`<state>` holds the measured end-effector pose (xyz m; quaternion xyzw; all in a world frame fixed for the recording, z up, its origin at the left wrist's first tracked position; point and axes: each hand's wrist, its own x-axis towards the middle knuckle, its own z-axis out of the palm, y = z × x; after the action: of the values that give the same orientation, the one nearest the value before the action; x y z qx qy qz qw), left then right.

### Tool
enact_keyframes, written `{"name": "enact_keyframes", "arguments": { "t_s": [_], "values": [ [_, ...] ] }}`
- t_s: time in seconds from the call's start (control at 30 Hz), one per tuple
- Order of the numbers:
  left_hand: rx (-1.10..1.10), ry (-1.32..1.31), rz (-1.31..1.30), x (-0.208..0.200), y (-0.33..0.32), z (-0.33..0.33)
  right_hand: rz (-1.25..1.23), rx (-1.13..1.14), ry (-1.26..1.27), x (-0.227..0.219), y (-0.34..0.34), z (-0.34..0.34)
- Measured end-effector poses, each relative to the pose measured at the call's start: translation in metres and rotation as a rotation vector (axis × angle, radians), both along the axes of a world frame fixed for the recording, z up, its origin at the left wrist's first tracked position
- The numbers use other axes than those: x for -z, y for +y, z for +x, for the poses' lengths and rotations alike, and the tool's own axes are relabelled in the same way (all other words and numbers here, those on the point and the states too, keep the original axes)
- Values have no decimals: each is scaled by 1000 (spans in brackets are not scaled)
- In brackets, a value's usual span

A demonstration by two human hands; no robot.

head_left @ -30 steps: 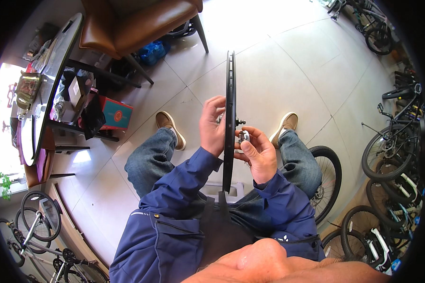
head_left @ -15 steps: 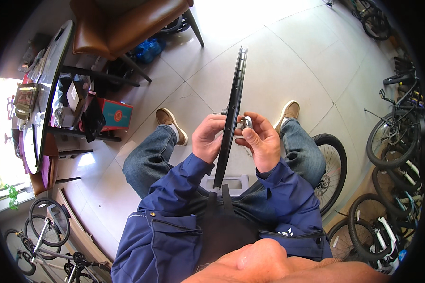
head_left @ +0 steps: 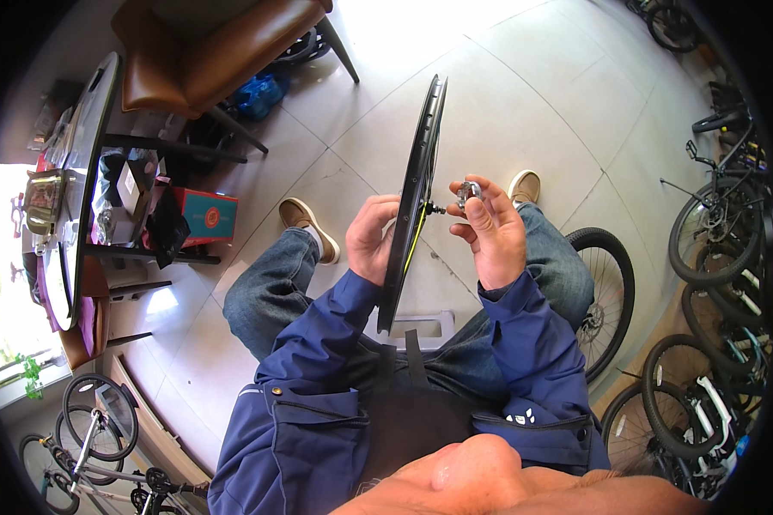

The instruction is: The person removes a valve core from a bicycle wheel, then repeatedly inserts and removes it while rotating the wheel. The person also spins the wheel to check alignment and continues handling the valve core throughout the clip.

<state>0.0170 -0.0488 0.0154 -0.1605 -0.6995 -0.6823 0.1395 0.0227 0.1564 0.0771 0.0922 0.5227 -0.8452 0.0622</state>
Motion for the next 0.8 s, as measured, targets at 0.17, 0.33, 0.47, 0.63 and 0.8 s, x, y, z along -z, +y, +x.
{"name": "enact_keyframes", "arguments": {
  "t_s": [0.17,0.33,0.47,0.63,0.8],
  "values": [
    [33,6,-43,-4,2,-6,3,0,-4,1,1,1],
    [97,-79,232,-7,15,-13,-3,-124,-74,-1,-2,5],
    [144,-157,320,-2,18,-22,-34,-163,-132,-3,-4,8],
    [113,-149,355,5,24,-21,-103,-185,-144,-1,-7,11],
    [-32,-134,359,-3,20,-21,-71,-222,-133,-1,-6,13]
  ]
}}
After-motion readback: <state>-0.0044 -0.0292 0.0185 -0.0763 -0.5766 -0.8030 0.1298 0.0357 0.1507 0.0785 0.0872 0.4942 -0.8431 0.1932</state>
